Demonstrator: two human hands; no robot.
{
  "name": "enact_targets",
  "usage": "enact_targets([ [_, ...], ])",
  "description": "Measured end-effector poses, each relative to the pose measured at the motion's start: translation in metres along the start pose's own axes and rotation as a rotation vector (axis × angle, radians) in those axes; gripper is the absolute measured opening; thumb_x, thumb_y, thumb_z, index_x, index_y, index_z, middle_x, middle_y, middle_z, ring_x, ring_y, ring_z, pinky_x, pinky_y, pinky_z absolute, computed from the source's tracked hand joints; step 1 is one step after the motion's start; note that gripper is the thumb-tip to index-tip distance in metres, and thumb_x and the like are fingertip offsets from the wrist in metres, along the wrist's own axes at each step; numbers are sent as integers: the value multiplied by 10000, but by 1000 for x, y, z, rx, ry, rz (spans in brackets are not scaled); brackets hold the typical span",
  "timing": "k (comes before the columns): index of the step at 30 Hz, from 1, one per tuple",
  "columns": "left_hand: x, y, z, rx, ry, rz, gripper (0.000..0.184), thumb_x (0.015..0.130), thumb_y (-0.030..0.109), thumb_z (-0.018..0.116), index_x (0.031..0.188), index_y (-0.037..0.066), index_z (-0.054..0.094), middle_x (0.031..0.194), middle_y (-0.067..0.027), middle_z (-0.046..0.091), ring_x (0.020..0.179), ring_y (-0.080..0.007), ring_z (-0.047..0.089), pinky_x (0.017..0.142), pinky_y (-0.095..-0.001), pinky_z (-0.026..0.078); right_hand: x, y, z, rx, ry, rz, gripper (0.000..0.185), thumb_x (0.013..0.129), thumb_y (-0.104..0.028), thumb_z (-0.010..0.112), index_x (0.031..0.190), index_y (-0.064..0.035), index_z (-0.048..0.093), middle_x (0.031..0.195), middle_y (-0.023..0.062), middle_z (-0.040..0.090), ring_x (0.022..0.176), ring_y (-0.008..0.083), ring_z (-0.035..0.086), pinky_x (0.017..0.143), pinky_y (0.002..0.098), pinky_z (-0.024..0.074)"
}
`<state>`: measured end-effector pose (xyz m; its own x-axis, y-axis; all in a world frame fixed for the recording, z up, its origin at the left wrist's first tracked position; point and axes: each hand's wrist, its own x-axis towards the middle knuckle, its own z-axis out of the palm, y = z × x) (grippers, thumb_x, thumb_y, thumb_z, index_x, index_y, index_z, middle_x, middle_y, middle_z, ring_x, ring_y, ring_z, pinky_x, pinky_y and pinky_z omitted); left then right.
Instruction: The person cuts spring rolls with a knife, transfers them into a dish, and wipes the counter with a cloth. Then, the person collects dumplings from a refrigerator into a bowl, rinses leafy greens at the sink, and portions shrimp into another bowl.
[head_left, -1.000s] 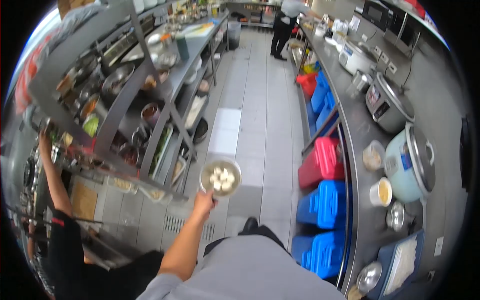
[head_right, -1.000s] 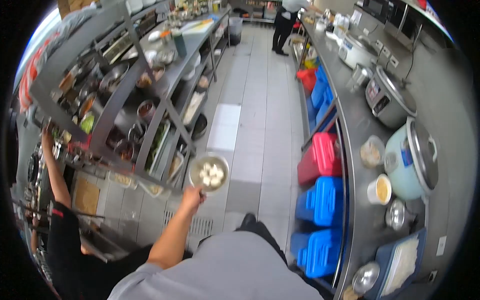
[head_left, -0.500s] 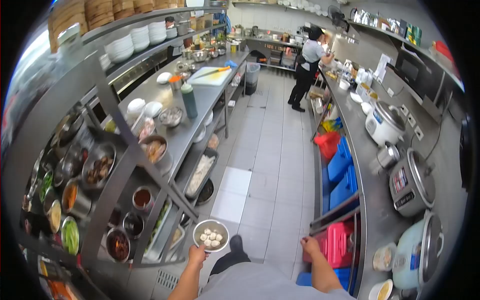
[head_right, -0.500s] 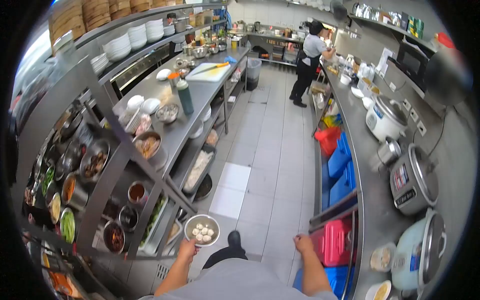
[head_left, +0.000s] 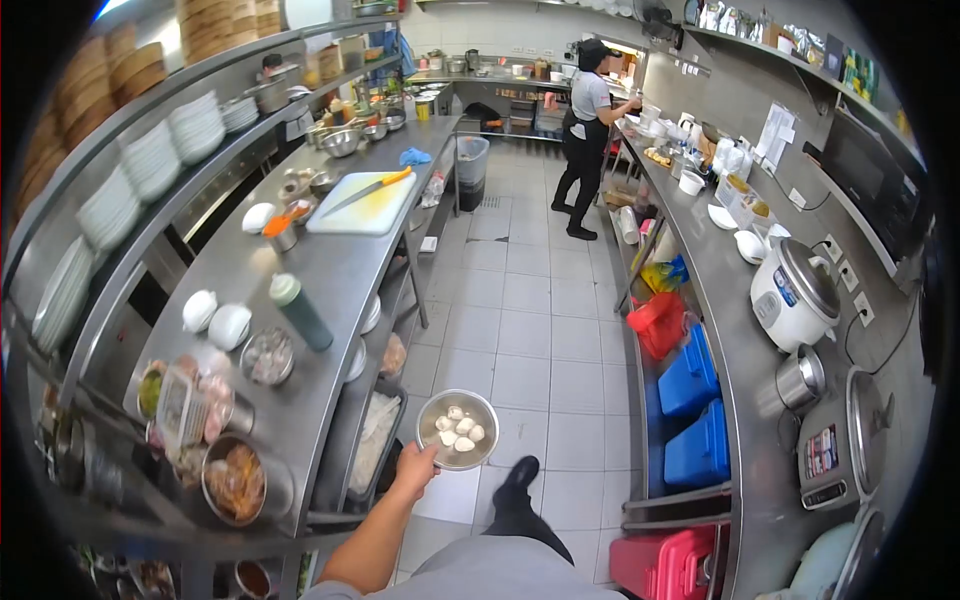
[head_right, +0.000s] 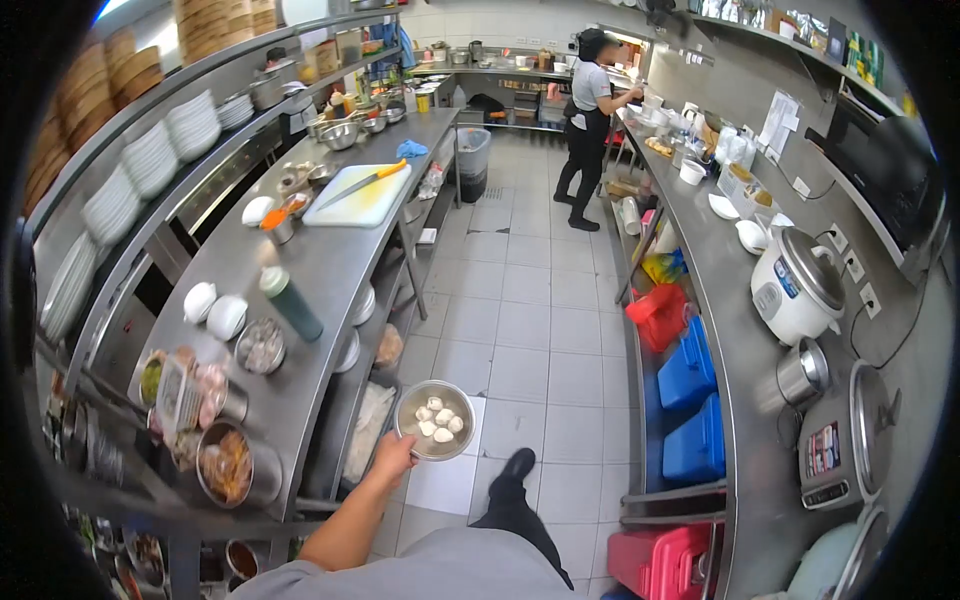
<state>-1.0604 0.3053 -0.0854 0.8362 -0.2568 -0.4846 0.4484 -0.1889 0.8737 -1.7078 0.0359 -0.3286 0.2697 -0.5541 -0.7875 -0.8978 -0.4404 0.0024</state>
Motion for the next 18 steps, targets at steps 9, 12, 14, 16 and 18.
enact_targets([
  [9, 181, 101, 101, 26, 22, -205, 286, 924, 188, 626, 1019, -80, 656, 759, -142, 693, 523, -156, 590, 445, -314, 435, 181, -138, -220, -100, -49, -140, 602, 1035, -553, 482, 1310, -65, 702, 1436, 169, 631, 1326, 369, 592, 1112, 487, 467],
  [12, 246, 123, 100, -38, 111, -111, 287, 928, 186, 621, 1027, -81, 658, 764, -142, 697, 533, -160, 601, 455, -318, 449, 314, -180, -319, -530, -46, -388, 600, 1039, -551, 475, 1306, -64, 705, 1433, 170, 634, 1318, 369, 598, 1110, 488, 467],
  [14, 287, 134, 99, -87, 165, -57, 252, 932, 148, 605, 1033, -74, 666, 758, -135, 692, 530, -153, 604, 458, -304, 460, 359, -267, -441, -331, 30, -217, 578, 1046, -536, 463, 1238, -66, 742, 1329, 190, 689, 1244, 384, 645, 1091, 499, 478],
  [16, 308, 178, 107, -217, 162, -109, 153, 938, 99, 559, 1023, -2, 634, 721, -75, 635, 503, -109, 528, 424, -251, 373, 395, -353, -562, -186, 333, -335, 417, 986, -431, 605, 1024, -53, 779, 1095, 184, 762, 1050, 405, 711, 926, 491, 564],
  [18, 358, 180, 105, -238, 202, -100, 165, 933, 99, 573, 1005, -25, 654, 726, -103, 658, 497, -121, 550, 408, -262, 380, 400, -440, -660, 123, 563, -406, 390, 970, -399, 645, 1067, -42, 769, 1082, 216, 755, 1040, 391, 719, 923, 463, 564],
])
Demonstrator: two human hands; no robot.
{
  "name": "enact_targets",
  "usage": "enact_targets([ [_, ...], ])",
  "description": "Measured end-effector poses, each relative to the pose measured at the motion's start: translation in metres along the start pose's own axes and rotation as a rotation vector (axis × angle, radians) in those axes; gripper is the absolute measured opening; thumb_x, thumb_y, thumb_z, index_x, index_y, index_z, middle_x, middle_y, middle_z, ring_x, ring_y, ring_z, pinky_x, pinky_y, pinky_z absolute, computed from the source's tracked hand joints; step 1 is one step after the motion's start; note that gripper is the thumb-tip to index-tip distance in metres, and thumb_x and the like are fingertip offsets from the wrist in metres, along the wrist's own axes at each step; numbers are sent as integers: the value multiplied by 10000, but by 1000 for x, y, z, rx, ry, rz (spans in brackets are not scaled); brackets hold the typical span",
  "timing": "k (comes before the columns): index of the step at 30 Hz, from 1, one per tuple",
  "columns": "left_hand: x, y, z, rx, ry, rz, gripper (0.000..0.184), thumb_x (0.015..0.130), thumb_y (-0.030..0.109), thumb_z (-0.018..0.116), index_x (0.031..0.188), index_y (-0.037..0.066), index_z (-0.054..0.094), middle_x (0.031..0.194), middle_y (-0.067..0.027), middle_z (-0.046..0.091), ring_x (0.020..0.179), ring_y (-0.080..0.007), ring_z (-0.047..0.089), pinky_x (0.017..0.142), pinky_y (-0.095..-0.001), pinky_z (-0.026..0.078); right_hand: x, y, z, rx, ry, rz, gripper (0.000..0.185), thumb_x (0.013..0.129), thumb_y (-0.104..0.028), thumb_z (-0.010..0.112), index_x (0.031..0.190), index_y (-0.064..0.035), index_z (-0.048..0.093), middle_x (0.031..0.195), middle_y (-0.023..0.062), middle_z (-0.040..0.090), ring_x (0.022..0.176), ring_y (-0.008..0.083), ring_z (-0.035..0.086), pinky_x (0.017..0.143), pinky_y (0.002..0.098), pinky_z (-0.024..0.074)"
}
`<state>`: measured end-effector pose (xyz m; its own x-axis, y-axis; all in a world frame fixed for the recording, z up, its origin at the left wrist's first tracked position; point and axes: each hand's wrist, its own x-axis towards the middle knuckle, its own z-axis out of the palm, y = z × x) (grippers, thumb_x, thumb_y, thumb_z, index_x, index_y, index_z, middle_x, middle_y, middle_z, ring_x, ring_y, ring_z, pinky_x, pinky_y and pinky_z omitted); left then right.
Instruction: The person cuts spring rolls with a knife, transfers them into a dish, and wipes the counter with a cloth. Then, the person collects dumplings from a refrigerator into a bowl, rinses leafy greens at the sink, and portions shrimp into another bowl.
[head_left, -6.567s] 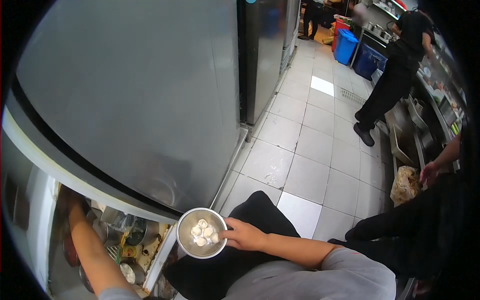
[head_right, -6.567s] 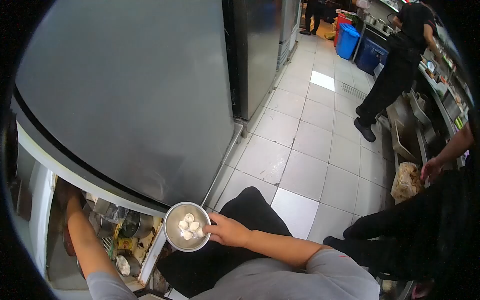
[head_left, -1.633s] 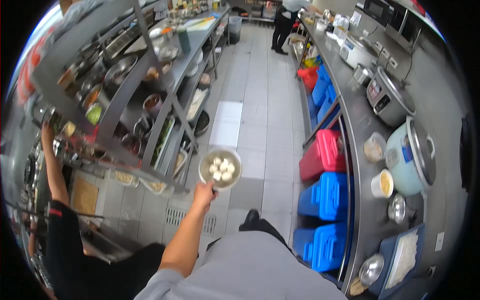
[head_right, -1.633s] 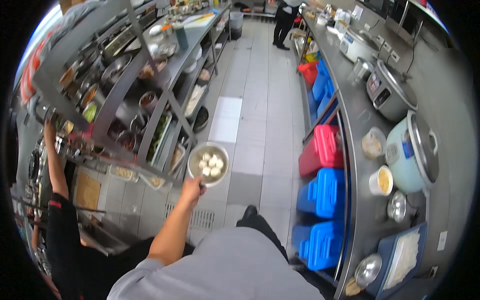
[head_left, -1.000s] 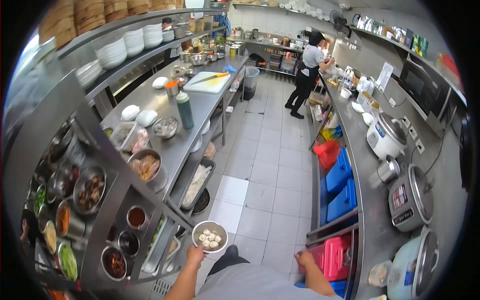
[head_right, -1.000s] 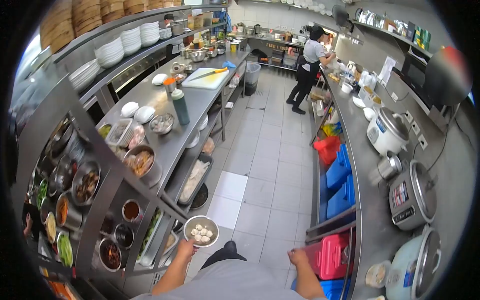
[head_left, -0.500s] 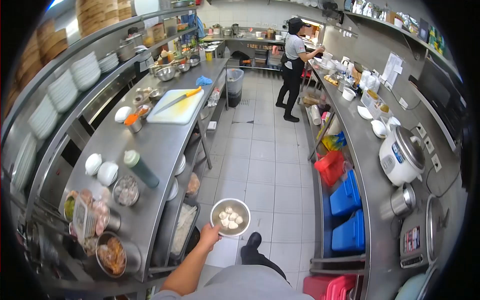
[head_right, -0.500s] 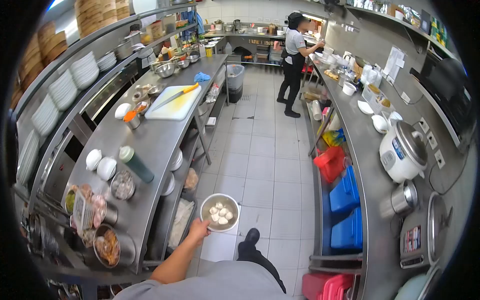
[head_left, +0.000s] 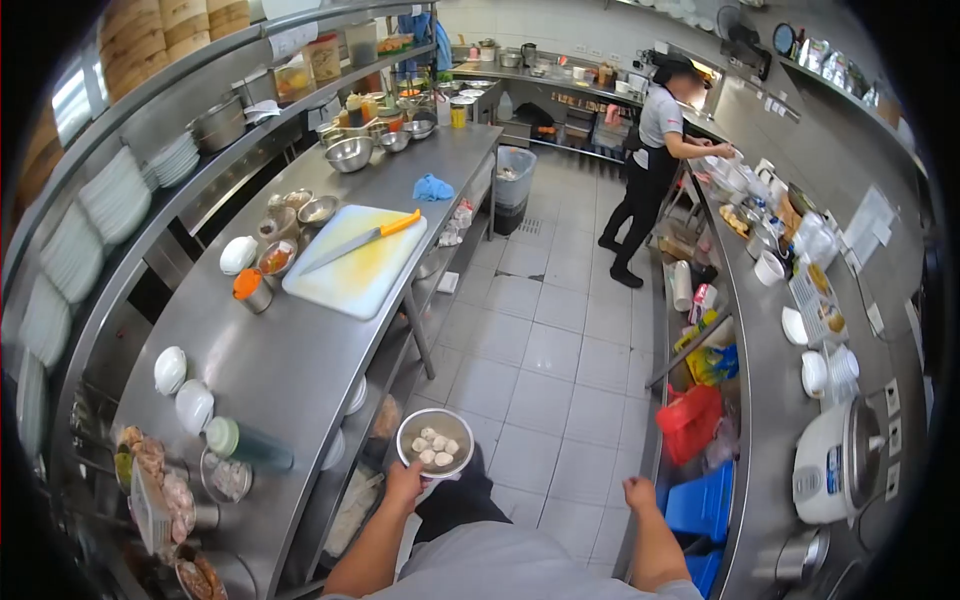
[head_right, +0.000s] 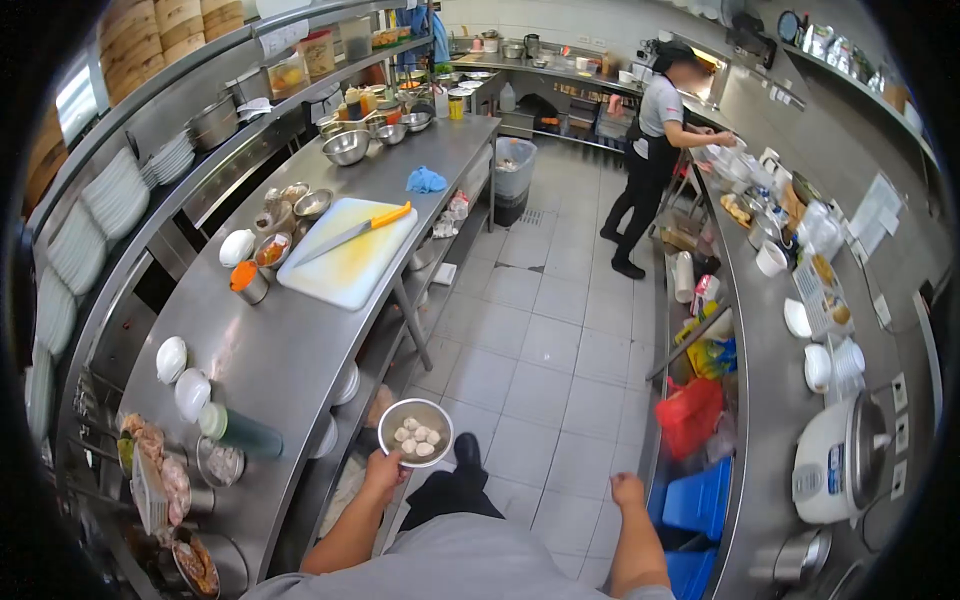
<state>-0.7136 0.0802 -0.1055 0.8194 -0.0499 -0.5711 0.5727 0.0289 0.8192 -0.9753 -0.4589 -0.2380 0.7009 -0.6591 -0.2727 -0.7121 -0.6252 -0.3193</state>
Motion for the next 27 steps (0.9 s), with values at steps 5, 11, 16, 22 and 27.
enact_targets([
  [5, 112, 43, 43, 16, 67, -143, 192, 923, 112, 602, 1012, -48, 660, 722, -125, 680, 500, -129, 583, 376, -271, 371, 135, -132, -45, 114, 38, -7, 374, 963, -387, 675, 1105, -52, 762, 1084, 218, 754, 1054, 397, 720, 918, 452, 568],
  [11, 262, 159, 125, 45, 17, -82, 223, 946, 159, 603, 1038, -36, 662, 747, -121, 687, 511, -125, 588, 397, -288, 400, 199, -103, 24, -379, -527, 43, 724, 1009, -635, 413, 1187, -20, 751, 1304, 250, 677, 1243, 414, 634, 1106, 505, 465],
  [16, 359, 296, 199, 81, -54, 50, 248, 969, 187, 608, 1089, -25, 654, 737, -74, 664, 525, -110, 569, 436, -274, 416, 180, -38, 68, -189, -551, 237, 663, 987, -594, 521, 998, 13, 785, 1083, 251, 752, 1066, 414, 716, 934, 481, 555],
  [22, 473, 403, 264, -234, 99, 184, 167, 979, 144, 597, 1085, 19, 633, 735, -50, 638, 521, -92, 524, 447, -257, 406, 268, -80, 58, -151, -629, 246, 544, 1027, -475, 498, 970, -14, 780, 981, 236, 760, 972, 385, 740, 855, 499, 569],
  [27, 581, 464, 274, -510, 309, 85, 139, 955, 208, 609, 950, 72, 577, 686, -34, 589, 494, -94, 485, 412, -241, 370, 441, -98, 27, -247, -602, 17, 477, 1045, -401, 481, 949, -38, 775, 934, 219, 760, 932, 361, 747, 823, 510, 570],
])
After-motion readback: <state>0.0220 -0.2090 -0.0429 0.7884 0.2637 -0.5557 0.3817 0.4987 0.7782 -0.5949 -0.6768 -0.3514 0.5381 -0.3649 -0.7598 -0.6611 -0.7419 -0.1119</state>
